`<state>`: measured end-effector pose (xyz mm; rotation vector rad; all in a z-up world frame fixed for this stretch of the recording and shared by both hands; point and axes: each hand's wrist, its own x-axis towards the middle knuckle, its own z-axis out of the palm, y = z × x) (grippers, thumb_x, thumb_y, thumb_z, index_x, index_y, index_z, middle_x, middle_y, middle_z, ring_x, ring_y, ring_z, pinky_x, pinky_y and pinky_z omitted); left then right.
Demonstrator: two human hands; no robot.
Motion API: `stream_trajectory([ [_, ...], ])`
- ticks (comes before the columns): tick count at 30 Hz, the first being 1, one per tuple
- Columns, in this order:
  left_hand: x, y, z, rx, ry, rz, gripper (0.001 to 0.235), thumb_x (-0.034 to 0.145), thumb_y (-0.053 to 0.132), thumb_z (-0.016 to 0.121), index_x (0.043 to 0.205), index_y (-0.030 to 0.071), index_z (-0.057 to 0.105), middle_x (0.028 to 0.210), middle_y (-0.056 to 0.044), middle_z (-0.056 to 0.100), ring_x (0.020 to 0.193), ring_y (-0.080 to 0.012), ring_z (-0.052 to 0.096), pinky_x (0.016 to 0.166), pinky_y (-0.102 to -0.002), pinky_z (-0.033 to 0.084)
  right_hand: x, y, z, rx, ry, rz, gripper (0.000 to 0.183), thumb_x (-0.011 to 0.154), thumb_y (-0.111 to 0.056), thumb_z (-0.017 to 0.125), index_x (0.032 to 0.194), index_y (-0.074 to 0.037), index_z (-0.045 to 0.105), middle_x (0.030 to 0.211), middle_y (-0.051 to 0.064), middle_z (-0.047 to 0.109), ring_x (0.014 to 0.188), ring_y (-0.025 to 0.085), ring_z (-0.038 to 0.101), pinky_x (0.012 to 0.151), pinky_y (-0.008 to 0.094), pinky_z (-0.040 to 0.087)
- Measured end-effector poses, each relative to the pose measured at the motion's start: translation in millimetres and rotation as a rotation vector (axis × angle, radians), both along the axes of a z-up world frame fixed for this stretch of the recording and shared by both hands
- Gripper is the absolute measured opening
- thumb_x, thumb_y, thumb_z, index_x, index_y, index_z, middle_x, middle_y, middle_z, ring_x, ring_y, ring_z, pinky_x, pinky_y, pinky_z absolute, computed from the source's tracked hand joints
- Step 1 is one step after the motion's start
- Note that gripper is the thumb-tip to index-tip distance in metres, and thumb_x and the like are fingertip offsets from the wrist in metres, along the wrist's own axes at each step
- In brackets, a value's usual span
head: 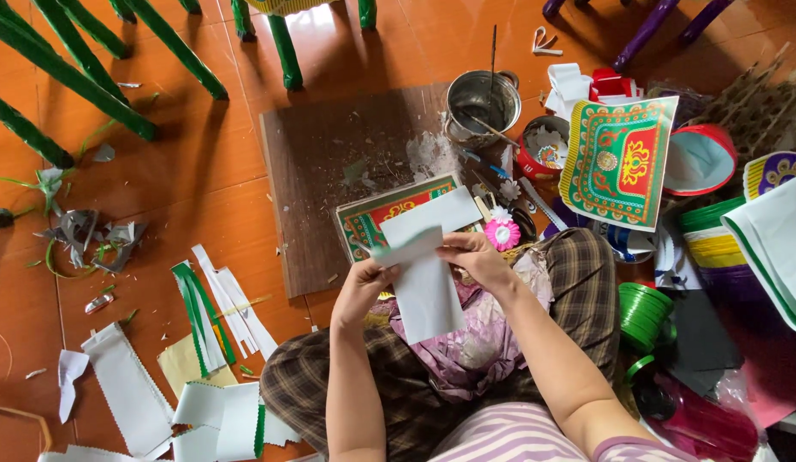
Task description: Folding and cutting paper to create decorative components for craft items
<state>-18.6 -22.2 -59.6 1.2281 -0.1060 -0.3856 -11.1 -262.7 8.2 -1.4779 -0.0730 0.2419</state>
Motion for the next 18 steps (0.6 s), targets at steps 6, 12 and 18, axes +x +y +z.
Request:
stream_trajectory([
  [6, 3, -4, 13, -0.041, -0.095, 0.033, 0.026, 0.092, -0.007, 0.063, 0.109, 0.001, 0.081, 0.097, -0.015, 0.078, 0.084, -0.0171, 0.064, 0.076, -0.037, 0.060, -6, 10, 10, 0.244, 0.061, -0.086, 0.036, 0.072, 0.019, 0.045, 0.089, 0.006, 0.074, 0.081, 0.008, 0.065, 0.074, 0.013, 0.062, 0.067, 0.023, 0.051],
  [12, 2, -16, 26, -0.009, -0.214, 0.171, 0.040, 0.085, -0.019, 0.052, 0.097, 0.003, 0.083, 0.088, -0.013, 0.079, 0.083, -0.0168, 0.065, 0.087, -0.039, 0.057, -4, 19, 20, 0.237, -0.007, -0.076, 0.032, 0.083, 0.016, 0.044, 0.086, 0.005, 0.074, 0.084, 0.011, 0.057, 0.078, 0.015, 0.052, 0.069, 0.024, 0.044],
  [18, 5, -13, 29, 0.133, -0.376, 0.508, 0.043, 0.088, -0.020, 0.053, 0.100, 0.008, 0.083, 0.093, -0.009, 0.078, 0.088, -0.0138, 0.064, 0.089, -0.036, 0.053, 0, -1, -8, -0.052, 0.024, -0.063, 0.039, 0.085, -0.007, 0.081, 0.122, -0.005, 0.068, 0.108, 0.007, 0.073, 0.099, 0.015, 0.068, 0.091, 0.033, 0.056],
])
